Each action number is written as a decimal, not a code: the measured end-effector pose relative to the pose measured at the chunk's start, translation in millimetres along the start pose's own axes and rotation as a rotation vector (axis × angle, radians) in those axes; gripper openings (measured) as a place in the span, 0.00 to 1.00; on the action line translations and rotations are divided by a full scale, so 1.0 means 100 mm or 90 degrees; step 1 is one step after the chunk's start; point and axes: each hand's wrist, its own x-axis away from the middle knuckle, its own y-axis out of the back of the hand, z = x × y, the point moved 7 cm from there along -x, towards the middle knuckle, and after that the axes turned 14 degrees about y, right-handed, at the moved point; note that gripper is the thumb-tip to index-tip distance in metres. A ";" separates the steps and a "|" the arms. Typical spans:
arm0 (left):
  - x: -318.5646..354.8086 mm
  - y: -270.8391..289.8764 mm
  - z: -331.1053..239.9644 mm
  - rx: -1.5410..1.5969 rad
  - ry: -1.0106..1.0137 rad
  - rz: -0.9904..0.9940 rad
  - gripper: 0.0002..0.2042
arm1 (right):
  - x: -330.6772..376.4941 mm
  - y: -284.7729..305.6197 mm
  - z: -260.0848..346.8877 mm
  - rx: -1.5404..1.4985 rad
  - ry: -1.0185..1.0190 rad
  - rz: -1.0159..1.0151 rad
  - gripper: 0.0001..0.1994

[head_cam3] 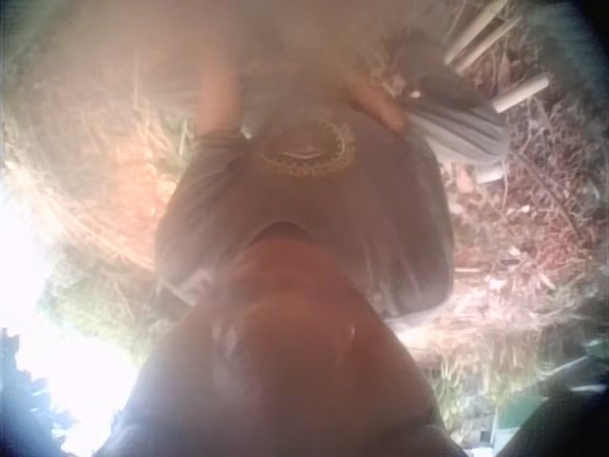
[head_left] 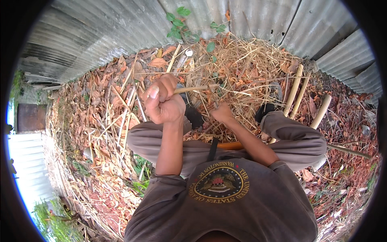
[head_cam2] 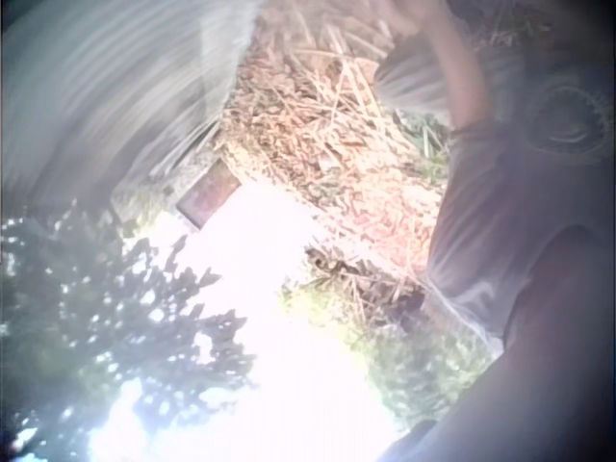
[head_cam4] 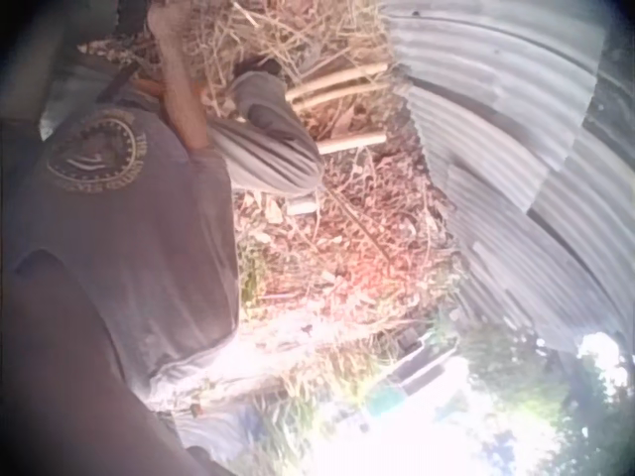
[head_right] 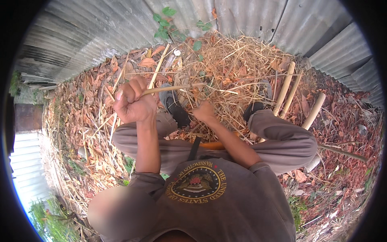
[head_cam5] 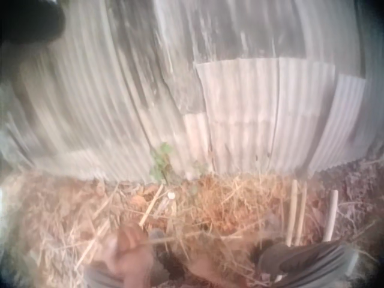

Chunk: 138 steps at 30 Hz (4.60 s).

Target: The person sits on the ground and uses a large knife to shave and split thin bamboo strips. They hold the bamboo with one hand and carefully slice along its length, occasionally adjusting the grip and rotating the material to work on different sides.

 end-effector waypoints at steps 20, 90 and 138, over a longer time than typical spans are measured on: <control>-0.05 0.27 -0.06 0.041 0.046 0.111 0.18 | 0.17 -0.34 0.62 -0.260 0.302 0.054 0.08; -0.31 0.48 -0.04 0.015 0.013 -0.126 0.20 | 0.25 -0.26 0.66 -0.121 0.103 0.084 0.14; -1.05 -0.18 0.44 -0.059 0.091 0.078 0.27 | 0.52 0.59 0.27 -0.264 0.281 -0.171 0.07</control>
